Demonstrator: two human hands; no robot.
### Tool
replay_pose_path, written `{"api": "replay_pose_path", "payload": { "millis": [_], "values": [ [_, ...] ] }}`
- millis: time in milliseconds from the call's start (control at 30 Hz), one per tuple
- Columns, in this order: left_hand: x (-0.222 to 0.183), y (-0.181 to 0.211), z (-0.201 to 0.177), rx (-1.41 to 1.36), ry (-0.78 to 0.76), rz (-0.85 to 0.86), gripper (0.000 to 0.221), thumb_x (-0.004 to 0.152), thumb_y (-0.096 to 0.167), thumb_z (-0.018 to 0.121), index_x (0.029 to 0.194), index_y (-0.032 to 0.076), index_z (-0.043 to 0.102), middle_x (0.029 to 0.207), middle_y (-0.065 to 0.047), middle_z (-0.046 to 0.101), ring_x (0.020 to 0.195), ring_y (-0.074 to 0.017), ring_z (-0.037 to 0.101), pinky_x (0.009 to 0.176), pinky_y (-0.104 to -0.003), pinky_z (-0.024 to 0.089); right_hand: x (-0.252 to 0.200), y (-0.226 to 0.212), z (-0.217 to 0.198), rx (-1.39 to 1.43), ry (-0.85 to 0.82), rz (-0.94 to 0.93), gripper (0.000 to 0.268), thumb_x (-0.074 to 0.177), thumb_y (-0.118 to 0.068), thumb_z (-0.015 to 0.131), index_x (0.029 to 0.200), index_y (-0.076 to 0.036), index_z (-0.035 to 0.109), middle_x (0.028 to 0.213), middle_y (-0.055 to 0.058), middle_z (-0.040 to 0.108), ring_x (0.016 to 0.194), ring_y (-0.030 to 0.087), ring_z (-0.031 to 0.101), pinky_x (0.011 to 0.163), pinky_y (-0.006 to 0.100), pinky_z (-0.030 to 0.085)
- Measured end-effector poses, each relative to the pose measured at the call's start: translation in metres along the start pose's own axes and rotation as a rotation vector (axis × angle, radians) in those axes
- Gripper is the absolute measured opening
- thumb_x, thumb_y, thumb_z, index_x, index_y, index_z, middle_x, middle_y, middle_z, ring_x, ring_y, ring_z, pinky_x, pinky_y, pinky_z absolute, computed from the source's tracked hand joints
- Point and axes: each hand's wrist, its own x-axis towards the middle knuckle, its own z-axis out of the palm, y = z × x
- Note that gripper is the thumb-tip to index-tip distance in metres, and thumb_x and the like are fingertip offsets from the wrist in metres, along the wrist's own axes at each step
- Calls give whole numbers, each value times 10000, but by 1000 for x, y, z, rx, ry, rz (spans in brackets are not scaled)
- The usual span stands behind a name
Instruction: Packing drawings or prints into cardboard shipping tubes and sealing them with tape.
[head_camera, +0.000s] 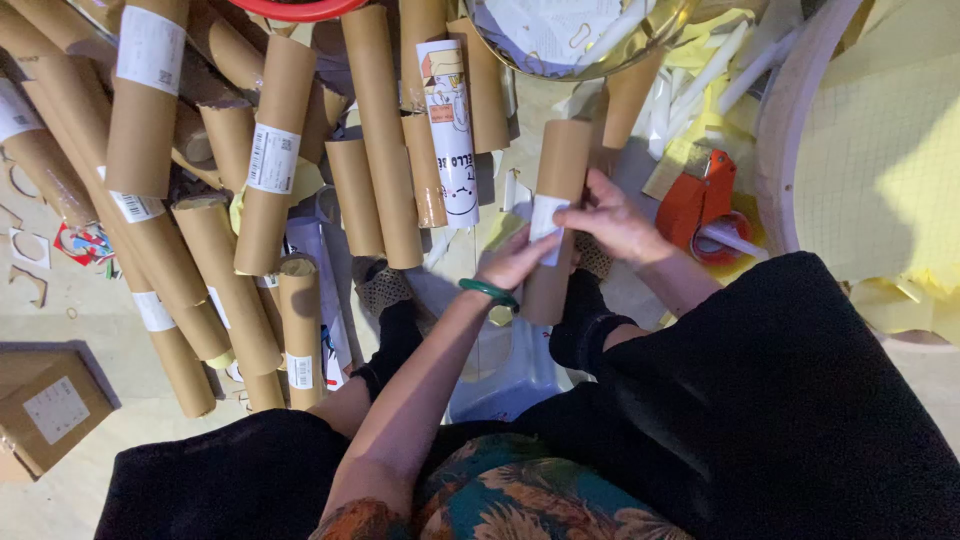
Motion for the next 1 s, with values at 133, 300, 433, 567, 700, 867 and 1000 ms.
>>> {"api": "replay_pose_path", "payload": {
  "millis": [133,300,433,567,700,867,1000],
  "values": [
    [-10,20,-13,295,58,-36,607,1017,473,558,1442,39,550,1248,-186,663,1194,-303,607,1067,-414,439,6,8,0,-185,82,-43,451,905,-80,762,1310,-40,566,1179,26,659,1090,121,615,953,280,509],
    [-18,83,-40,878,1021,572,604,847,290,798,1301,-21,549,1219,-289,596,1161,-480,543,1035,-549,432,8,-4,1,-505,217,-173,338,990,-131,732,1254,2,568,1083,87,680,933,114,608,792,280,505],
    [19,79,-81,884,1102,526,833,683,251,864,1345,-97,495,1233,-326,590,1143,-523,511,964,-567,416,3,-26,18,-676,250,-303,460,981,-133,717,1343,32,486,1171,117,652,970,118,682,807,273,561],
    [41,49,-100,559,802,338,771,700,186,870,1347,-30,510,1206,-213,670,1165,-401,602,1025,-465,498,3,-49,27,-791,203,-388,374,1002,-65,700,1346,-10,565,1241,115,650,1025,161,716,817,264,569],
    [20,42,-84,-37,277,175,775,714,144,865,1355,-33,466,1232,-148,677,1134,-257,670,1002,-380,561,-2,-81,48,-699,106,-436,329,1030,-12,659,1354,-44,613,1308,104,625,1128,185,707,888,267,592],
    [-19,74,-37,-187,1,351,843,825,120,832,1496,6,335,1267,-112,623,1159,-201,609,1015,-368,528,-14,-113,75,-742,46,-582,457,964,-2,687,1403,-18,559,1447,137,530,1247,221,643,971,306,584],
    [-31,105,-20,-484,-83,348,615,1040,241,610,1555,69,319,1271,-96,615,1068,-199,643,887,-348,544,-20,-114,76,-982,107,-736,363,927,-6,758,1277,-5,663,1343,165,596,1136,267,674,928,343,577]
  ]
}}
